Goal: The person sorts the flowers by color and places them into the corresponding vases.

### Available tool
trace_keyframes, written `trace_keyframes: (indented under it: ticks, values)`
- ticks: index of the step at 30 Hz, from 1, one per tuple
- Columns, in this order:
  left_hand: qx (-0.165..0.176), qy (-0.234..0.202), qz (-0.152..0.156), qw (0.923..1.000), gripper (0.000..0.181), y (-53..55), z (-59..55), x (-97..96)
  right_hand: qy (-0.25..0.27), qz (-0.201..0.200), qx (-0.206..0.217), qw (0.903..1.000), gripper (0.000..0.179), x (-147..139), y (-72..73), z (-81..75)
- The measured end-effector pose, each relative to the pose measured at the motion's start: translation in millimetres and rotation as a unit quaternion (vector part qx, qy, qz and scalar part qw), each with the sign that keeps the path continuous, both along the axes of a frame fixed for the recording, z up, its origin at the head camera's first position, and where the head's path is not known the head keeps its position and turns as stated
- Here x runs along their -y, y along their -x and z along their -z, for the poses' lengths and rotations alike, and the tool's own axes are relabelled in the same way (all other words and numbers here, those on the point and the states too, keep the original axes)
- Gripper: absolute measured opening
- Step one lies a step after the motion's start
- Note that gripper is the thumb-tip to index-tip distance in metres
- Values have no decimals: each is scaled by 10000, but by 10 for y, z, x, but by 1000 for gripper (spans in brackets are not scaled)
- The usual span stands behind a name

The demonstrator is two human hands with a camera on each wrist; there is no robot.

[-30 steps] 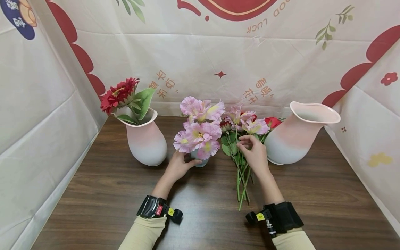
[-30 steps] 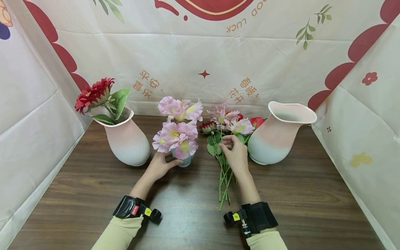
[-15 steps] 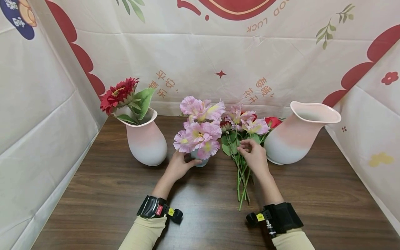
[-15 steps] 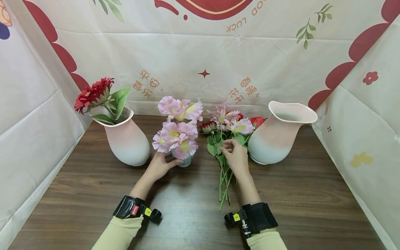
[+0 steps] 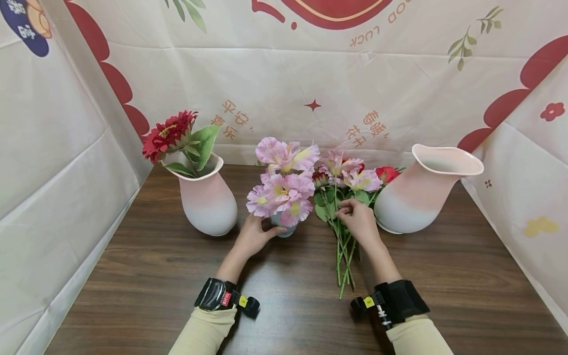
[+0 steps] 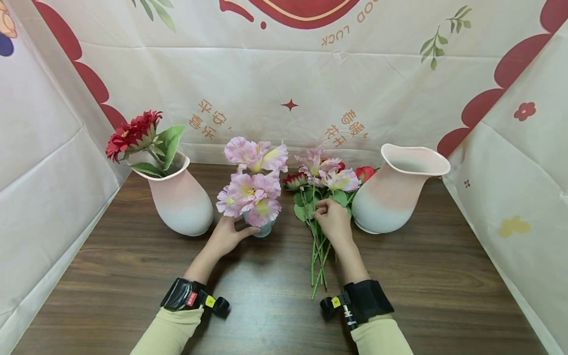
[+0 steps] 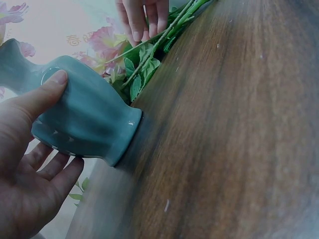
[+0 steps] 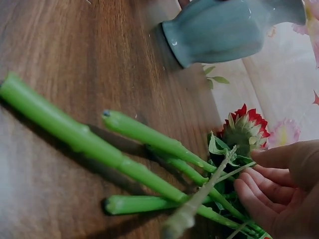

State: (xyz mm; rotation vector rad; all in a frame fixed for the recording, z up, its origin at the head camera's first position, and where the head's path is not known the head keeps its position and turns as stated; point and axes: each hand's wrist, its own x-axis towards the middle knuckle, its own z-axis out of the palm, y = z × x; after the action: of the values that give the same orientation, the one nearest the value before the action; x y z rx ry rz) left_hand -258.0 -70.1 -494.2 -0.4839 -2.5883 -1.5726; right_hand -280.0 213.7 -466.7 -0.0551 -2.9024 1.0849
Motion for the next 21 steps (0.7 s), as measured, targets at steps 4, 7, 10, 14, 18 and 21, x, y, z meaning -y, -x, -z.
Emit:
trace_keyframes:
  ticks: [4,7,10,14,18,21]
  values:
    - [2,-5,-17,10000,73,3,4,0,-207,-38,198,9996,26,17,56,-26]
    - [-13,-15,-11,10000,73,2,5,0,-177,-38,373,9991,27,25,80,-44]
    - [-8,-5,-12,10000,73,-4,0,1,-29,-34,479,9988,27,26,83,-58]
    - [12,35,-30,10000,73,-6,-3,0,180,-46,483,9987,27,22,72,-79]
    - [44,70,-51,10000,72,2,-1,-8,268,-58,388,9989,26,10,51,-107]
    - [31,49,-54,10000,71,6,2,-6,268,-46,219,9994,25,7,42,-137]
